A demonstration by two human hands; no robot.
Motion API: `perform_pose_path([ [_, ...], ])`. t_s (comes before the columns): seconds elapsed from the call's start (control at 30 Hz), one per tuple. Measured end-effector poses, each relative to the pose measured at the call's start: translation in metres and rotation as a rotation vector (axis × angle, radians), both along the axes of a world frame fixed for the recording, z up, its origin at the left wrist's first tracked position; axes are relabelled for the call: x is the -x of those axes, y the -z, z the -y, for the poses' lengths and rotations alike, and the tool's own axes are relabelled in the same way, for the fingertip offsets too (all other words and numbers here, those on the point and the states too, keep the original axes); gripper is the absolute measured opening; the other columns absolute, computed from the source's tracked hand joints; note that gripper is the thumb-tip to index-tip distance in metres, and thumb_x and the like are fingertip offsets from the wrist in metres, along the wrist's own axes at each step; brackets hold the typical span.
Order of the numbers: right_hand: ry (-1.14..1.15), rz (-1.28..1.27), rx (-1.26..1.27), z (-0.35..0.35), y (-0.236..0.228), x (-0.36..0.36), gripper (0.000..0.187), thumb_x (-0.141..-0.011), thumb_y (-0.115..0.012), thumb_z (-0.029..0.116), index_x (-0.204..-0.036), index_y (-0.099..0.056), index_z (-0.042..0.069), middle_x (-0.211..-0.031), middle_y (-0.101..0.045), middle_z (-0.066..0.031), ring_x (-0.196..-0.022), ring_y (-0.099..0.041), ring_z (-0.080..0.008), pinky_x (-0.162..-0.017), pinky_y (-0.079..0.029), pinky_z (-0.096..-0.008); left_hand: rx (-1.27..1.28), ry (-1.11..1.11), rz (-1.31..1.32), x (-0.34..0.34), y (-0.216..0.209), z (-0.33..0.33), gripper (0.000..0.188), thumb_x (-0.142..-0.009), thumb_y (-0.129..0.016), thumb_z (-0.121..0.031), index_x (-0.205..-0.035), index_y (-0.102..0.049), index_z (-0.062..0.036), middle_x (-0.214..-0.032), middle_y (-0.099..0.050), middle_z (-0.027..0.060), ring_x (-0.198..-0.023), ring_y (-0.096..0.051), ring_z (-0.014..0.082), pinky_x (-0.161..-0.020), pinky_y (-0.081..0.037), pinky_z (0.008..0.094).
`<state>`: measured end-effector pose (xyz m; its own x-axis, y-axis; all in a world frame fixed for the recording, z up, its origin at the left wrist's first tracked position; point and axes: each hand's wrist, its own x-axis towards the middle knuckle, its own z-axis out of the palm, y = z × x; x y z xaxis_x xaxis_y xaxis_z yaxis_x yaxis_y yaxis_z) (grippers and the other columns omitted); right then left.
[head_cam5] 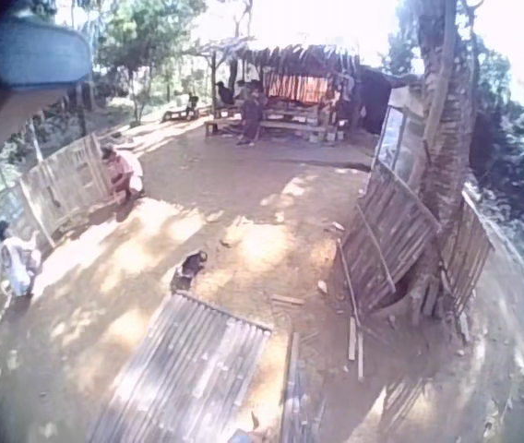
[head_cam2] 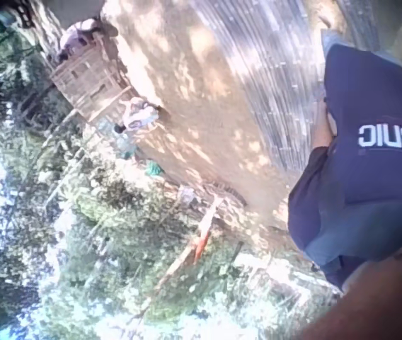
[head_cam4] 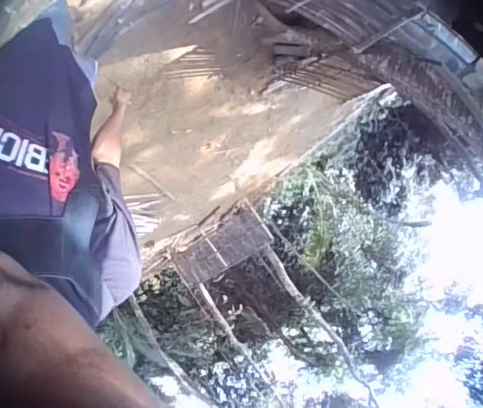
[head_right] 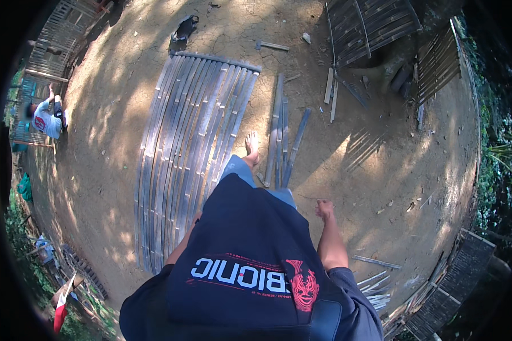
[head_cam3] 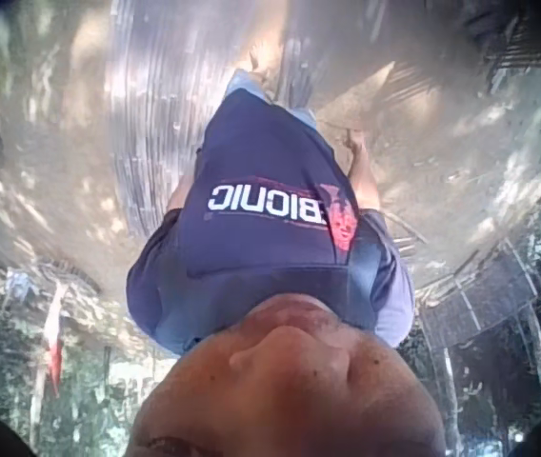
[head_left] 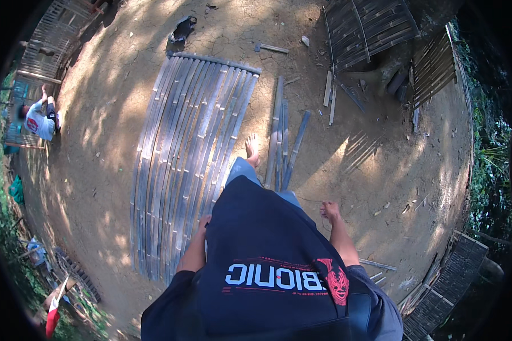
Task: The person secures bamboo slats to a wooden frame using thin ties and a small hammer, then measures the assembled structure with a tape measure.
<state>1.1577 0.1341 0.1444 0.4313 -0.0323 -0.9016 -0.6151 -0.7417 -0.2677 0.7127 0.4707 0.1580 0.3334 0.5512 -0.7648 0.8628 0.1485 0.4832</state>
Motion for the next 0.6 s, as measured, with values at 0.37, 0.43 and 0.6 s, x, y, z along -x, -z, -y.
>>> perform_pose_path([
  [0.37, -0.194, 0.078, -0.172, -0.201, -0.005, -0.235, 0.028, -0.099, -0.056, 0.03, -0.114, -0.061, 0.006, -0.09, -0.066, -0.006, -0.068, -0.061, -0.0133, -0.061, -0.052, -0.0292, -0.056, -0.68, 0.332, -0.255, -0.072, -0.243, 0.042, -0.103, -0.053, -0.033, -0.13, -0.059, -0.0016, -0.122, -0.065, 0.0125, -0.112, -0.062, 0.0211, -0.094, -0.049, 0.033],
  [0.43, -0.296, 0.164, -0.223, -0.272, -0.009, -0.29, 0.029, -0.099, -0.056, 0.03, -0.115, -0.06, 0.005, -0.091, -0.067, -0.006, -0.07, -0.062, -0.0135, -0.063, -0.052, -0.0288, -0.052, -0.745, 0.247, -0.264, -0.064, -0.247, 0.043, -0.103, -0.054, -0.033, -0.131, -0.058, -0.0019, -0.124, -0.064, 0.0133, -0.114, -0.061, 0.0222, -0.095, -0.049, 0.0337],
  [0.6, -0.519, 0.111, -0.347, -0.391, 0.028, -0.449, 0.027, -0.098, -0.058, 0.028, -0.112, -0.062, 0.004, -0.089, -0.067, -0.0065, -0.07, -0.062, -0.0127, -0.061, -0.052, -0.0292, -0.034, -1.033, 0.017, -0.298, -0.03, -0.2, 0.047, -0.102, -0.053, -0.036, -0.134, -0.056, -0.0022, -0.127, -0.062, 0.0151, -0.111, -0.061, 0.0234, -0.092, -0.049, 0.034],
])
